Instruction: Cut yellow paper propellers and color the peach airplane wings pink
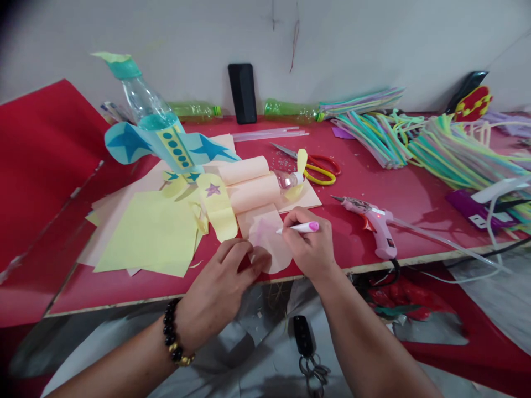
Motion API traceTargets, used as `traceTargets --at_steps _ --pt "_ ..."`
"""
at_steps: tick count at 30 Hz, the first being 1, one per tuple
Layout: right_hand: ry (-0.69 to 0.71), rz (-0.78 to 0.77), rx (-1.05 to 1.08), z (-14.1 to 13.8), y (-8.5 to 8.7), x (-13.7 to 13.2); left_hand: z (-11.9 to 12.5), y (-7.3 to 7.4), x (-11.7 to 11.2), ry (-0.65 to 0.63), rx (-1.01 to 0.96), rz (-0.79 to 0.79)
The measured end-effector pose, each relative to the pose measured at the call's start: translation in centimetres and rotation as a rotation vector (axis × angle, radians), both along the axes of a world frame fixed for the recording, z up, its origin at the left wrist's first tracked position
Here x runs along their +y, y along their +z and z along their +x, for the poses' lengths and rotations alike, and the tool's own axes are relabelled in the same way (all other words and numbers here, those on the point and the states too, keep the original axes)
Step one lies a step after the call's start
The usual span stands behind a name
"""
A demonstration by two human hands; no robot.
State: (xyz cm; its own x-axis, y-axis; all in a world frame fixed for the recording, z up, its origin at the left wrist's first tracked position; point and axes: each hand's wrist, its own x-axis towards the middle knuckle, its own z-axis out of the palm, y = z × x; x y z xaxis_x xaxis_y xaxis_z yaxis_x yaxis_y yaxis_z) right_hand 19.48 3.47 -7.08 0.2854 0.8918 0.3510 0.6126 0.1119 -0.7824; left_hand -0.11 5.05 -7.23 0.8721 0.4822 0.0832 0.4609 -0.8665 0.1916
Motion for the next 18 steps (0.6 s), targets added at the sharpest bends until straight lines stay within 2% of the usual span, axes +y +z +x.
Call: traceTargets --at_steps 5,9,14,18 --pt "0.052 -0.025 0.012 0.01 0.04 0.18 -0.01 0.13 0.00 -0.010 0.005 0.013" --pt "0.005 0.013 0.009 0.02 0.04 0.08 -0.06 0.08 -0.01 0.002 0.003 -0.008" --pt "0.043 -0.004 0.030 -0.03 0.13 -0.13 -0.07 -0.01 -0.03 0.002 -0.006 -0.010" --pt "-0.087 0.054 0.001 -0.02 0.16 -0.16 -0.03 0.03 0.00 -0.008 0.008 0.011"
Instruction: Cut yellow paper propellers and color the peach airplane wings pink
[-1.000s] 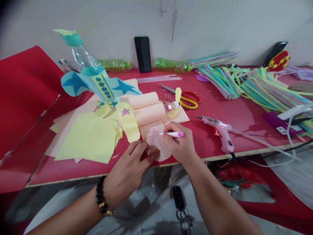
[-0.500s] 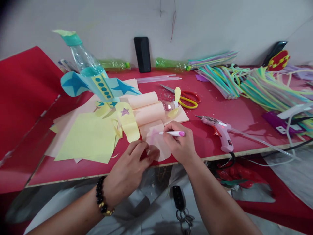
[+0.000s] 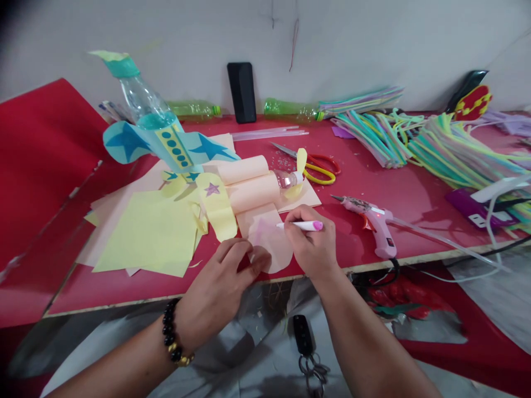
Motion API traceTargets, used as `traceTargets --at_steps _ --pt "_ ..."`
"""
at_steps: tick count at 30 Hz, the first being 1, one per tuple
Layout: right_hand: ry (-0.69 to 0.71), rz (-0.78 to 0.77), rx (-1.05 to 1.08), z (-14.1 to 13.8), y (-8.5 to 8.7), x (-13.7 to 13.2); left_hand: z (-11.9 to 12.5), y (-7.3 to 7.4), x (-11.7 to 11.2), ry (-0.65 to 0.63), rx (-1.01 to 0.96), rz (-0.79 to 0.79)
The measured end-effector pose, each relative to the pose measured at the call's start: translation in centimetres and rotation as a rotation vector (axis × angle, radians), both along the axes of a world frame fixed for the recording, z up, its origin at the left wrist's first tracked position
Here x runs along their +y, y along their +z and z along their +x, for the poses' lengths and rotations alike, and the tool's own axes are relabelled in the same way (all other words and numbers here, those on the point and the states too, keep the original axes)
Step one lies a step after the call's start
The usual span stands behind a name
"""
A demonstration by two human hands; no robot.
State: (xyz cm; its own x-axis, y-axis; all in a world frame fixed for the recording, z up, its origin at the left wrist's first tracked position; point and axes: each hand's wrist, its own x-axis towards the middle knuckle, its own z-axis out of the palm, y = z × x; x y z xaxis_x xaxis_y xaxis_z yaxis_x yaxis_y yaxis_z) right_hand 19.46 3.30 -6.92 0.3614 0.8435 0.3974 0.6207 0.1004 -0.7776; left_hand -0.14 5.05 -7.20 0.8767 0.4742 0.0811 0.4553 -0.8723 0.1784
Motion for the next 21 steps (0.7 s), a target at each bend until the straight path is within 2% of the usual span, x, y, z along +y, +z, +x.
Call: traceTargets --at_steps 4,10,15,19,21 --pt "-0.051 -0.007 -0.053 -0.01 -0.15 0.22 0.03 -0.03 -0.01 -0.004 -0.003 0.022" --pt "0.075 -0.038 -0.042 -0.15 -0.27 0.37 0.08 -0.17 0.11 -0.001 -0.011 0.010" --pt "0.011 -0.012 -0.081 -0.15 -0.27 0.19 0.03 -0.06 0.05 -0.014 -0.005 0.012" --pt "0.098 -0.035 -0.059 -0.06 -0.37 0.24 -0.05 -0.13 -0.01 0.014 -0.024 -0.016" --pt "0.068 -0.031 -0.045 -0.04 -0.41 0.28 -0.05 -0.18 0.01 0.015 -0.028 -0.015"
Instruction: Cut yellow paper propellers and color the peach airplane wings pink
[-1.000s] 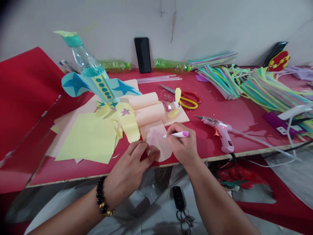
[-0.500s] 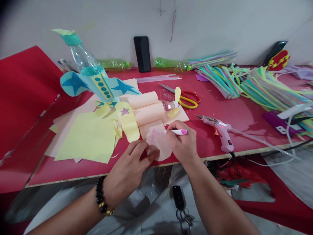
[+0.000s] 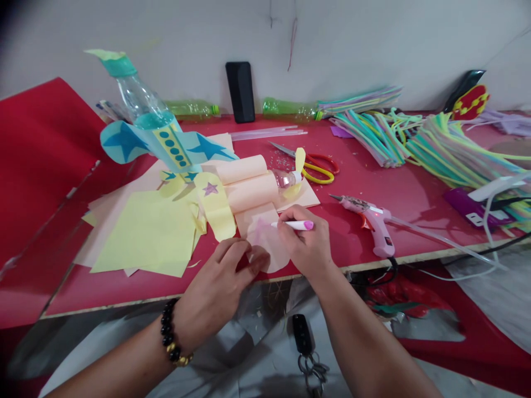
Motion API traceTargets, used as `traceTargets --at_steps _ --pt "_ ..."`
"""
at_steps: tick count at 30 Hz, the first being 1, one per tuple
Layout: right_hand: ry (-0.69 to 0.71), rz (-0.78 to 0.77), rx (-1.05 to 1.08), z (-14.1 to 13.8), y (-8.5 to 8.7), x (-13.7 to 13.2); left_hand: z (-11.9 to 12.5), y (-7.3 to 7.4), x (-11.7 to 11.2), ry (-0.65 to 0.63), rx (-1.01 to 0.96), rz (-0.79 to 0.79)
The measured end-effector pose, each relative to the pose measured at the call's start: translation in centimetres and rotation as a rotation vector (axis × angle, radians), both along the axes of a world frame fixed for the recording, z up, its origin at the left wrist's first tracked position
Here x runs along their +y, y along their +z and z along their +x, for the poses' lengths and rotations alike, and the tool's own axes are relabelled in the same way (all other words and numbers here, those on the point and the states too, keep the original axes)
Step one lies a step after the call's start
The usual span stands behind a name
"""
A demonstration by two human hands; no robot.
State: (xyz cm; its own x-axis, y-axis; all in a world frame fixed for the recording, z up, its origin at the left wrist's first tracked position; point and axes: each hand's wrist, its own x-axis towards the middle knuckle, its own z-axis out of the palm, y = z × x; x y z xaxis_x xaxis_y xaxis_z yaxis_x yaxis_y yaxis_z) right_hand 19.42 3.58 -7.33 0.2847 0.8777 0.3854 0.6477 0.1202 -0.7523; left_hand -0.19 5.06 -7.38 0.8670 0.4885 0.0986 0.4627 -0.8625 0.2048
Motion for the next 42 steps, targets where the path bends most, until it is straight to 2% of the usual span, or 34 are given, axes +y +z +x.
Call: traceTargets --at_steps 2,6,10,13,20,25,29,34,39,42 --pt "-0.031 0.003 0.000 -0.01 -0.03 0.01 0.03 -0.02 0.01 -0.007 0.004 0.009" --pt "0.017 -0.012 0.026 -0.06 0.03 -0.05 0.09 -0.02 -0.05 -0.010 0.010 0.027" --pt "-0.160 0.046 0.025 -0.01 0.21 -0.11 0.09 -0.03 -0.08 -0.012 0.011 0.031" --pt "-0.207 0.037 0.006 0.04 0.28 -0.12 0.09 -0.10 -0.03 -0.013 0.005 0.036" --pt "-0.180 0.003 -0.035 -0.03 0.24 -0.10 0.01 -0.28 0.00 -0.019 -0.010 0.045" --pt "-0.046 -0.003 -0.006 0.01 0.27 -0.12 0.01 -0.16 0.04 -0.014 -0.008 0.053" --pt "-0.123 0.032 -0.029 0.02 0.31 -0.18 0.03 -0.03 0.09 -0.019 -0.003 0.049" --pt "0.006 -0.012 -0.013 0.01 0.37 -0.38 0.04 0.13 0.08 -0.016 -0.001 0.061" --pt "-0.101 0.031 -0.032 0.01 0.31 -0.40 0.07 0.17 0.00 -0.027 0.016 0.074" --pt "-0.024 -0.005 -0.044 0.01 0.29 -0.53 0.02 -0.05 -0.05 -0.010 0.007 0.046"
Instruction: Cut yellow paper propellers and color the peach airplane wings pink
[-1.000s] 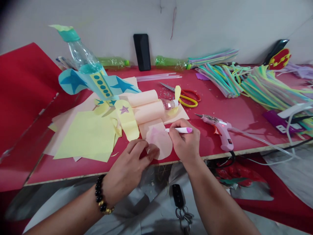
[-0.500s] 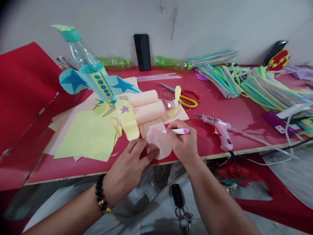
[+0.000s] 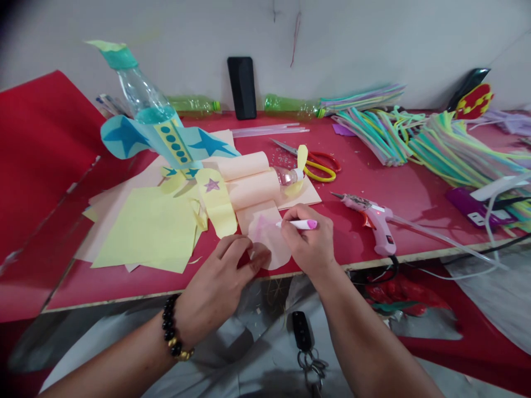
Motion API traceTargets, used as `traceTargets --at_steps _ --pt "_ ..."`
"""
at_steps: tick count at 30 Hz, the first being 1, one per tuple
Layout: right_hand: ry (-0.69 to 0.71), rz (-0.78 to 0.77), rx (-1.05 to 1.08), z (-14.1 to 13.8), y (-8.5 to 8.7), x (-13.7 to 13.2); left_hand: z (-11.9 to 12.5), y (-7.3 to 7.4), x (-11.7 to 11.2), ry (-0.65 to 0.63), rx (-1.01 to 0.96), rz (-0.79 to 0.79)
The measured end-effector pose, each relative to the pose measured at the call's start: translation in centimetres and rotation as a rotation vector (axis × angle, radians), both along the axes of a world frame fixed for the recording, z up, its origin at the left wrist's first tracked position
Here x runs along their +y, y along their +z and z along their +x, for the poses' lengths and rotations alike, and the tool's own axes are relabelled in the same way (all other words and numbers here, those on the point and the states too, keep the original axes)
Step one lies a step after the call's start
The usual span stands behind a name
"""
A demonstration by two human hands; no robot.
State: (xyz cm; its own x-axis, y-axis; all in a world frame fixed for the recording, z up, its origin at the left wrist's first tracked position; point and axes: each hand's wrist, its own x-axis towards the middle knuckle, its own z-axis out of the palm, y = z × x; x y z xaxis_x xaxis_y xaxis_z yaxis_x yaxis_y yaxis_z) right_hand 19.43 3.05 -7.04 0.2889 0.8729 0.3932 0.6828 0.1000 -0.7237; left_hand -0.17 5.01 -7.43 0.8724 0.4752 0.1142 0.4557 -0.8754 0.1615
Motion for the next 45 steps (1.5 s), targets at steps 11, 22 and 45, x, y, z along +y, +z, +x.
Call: traceTargets --at_steps 11,22,45 --pt "0.085 -0.010 -0.022 -0.06 -0.03 -0.05 -0.03 0.02 0.08 0.001 -0.007 -0.008" --pt "0.246 -0.049 -0.016 -0.03 0.10 -0.16 -0.05 0.09 0.00 0.000 -0.005 0.001" --pt "0.272 -0.114 0.071 -0.03 0.35 0.02 -0.07 -0.09 -0.03 0.011 -0.021 -0.012"
